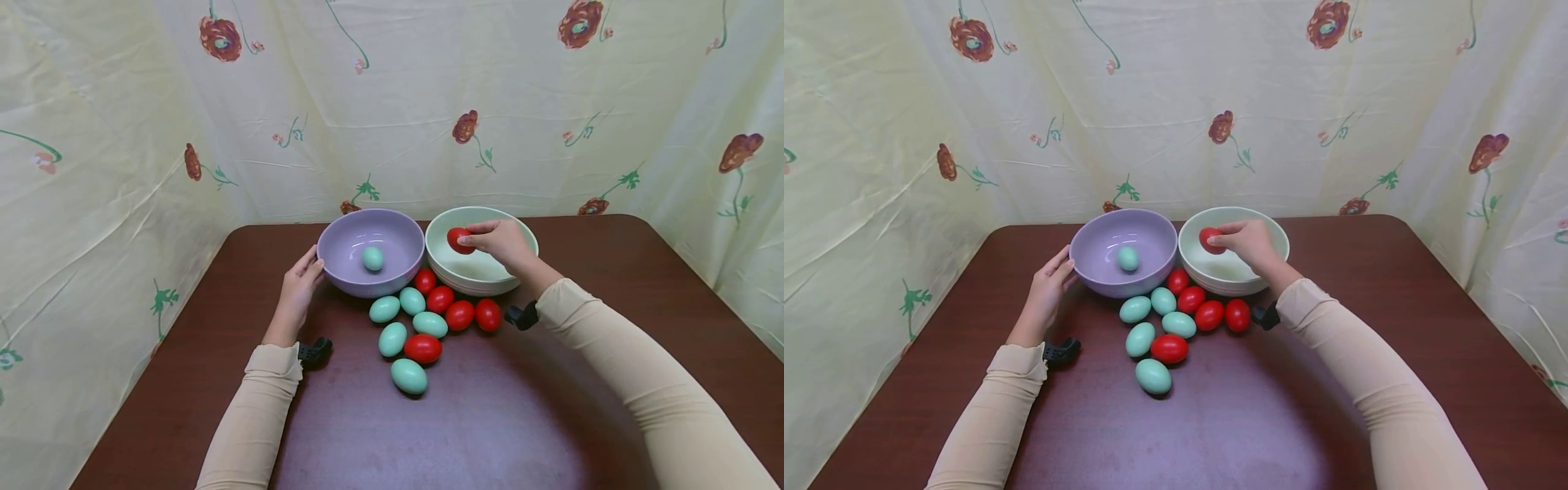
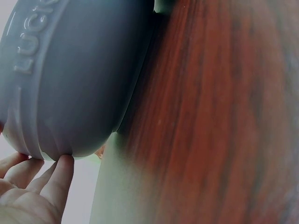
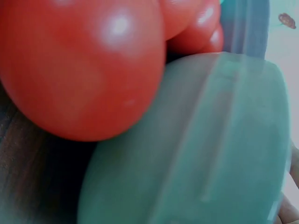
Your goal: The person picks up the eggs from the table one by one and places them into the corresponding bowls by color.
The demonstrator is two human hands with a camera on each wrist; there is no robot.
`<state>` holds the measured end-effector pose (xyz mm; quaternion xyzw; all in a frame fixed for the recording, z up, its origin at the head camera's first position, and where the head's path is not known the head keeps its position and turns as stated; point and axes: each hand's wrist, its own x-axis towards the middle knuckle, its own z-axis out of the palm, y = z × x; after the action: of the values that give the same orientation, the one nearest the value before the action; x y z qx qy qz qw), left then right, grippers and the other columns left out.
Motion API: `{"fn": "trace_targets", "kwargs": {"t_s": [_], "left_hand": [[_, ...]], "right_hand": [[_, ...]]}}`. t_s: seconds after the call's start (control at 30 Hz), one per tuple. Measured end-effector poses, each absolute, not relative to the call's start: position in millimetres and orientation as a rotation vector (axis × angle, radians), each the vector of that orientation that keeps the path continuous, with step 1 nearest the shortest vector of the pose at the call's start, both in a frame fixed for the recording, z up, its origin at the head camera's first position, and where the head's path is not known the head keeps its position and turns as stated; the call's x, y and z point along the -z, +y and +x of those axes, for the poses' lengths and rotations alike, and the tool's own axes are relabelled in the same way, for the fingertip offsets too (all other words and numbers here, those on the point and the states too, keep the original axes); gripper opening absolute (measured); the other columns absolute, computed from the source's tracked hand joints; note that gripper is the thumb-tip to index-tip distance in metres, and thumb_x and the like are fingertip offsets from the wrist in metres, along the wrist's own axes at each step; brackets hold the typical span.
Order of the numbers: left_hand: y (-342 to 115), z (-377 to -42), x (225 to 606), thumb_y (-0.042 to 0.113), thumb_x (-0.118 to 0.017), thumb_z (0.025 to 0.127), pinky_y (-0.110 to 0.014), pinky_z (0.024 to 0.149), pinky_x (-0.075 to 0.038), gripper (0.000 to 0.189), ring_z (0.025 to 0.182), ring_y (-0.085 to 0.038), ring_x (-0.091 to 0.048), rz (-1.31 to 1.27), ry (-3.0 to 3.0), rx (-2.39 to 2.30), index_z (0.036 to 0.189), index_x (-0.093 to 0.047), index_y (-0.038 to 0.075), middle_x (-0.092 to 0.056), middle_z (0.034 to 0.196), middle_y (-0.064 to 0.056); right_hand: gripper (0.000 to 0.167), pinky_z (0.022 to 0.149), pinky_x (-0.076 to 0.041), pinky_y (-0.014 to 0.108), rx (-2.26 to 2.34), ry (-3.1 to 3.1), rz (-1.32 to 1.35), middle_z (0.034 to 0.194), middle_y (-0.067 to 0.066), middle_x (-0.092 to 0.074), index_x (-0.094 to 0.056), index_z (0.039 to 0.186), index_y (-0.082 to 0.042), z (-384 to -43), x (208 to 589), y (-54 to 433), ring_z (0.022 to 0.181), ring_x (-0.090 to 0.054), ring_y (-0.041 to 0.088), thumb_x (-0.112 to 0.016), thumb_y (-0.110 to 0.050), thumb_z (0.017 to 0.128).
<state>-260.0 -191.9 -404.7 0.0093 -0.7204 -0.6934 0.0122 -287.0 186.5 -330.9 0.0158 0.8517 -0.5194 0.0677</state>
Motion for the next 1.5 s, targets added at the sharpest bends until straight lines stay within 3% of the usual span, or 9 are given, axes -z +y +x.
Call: {"fn": "trace_targets", "kwargs": {"t_s": [0.63, 1.1, 1.5], "left_hand": [[-189.8, -261.6, 405.2, 0.024, -0.047, 0.106, -0.037, 0.119, -0.036, 0.055, 0.148, -0.019, -0.036, 0.032, -2.229, 2.176, 0.157, -0.030, 0.014, -0.028, 0.164, -0.005], [-190.0, -262.0, 406.3, 0.025, -0.048, 0.106, -0.037, 0.119, -0.037, 0.056, 0.148, -0.018, -0.035, 0.036, -2.252, 2.161, 0.157, -0.029, 0.015, -0.029, 0.164, -0.003], [-191.8, -262.1, 406.4, 0.025, -0.046, 0.106, -0.038, 0.119, -0.035, 0.056, 0.149, -0.020, -0.033, 0.020, -2.238, 2.168, 0.158, -0.028, 0.013, -0.027, 0.164, -0.006]], "right_hand": [[0.045, 0.100, -0.054, 0.036, 1.464, 2.622, 0.124, 0.127, 0.019, -0.067, -0.066, 0.129, -0.003, -304.4, 354.1, 184.0, 0.111, -0.064, 0.029, -0.074, -0.026, 0.090], [0.048, 0.095, -0.054, 0.032, 1.310, 2.623, 0.119, 0.136, 0.018, -0.062, -0.065, 0.131, -0.002, -309.3, 358.0, 181.7, 0.109, -0.063, 0.031, -0.073, -0.026, 0.090], [0.047, 0.086, -0.053, 0.028, 1.238, 2.651, 0.113, 0.128, 0.019, -0.067, -0.067, 0.128, -0.003, -312.6, 360.5, 180.0, 0.101, -0.057, 0.026, -0.075, -0.027, 0.088]]}}
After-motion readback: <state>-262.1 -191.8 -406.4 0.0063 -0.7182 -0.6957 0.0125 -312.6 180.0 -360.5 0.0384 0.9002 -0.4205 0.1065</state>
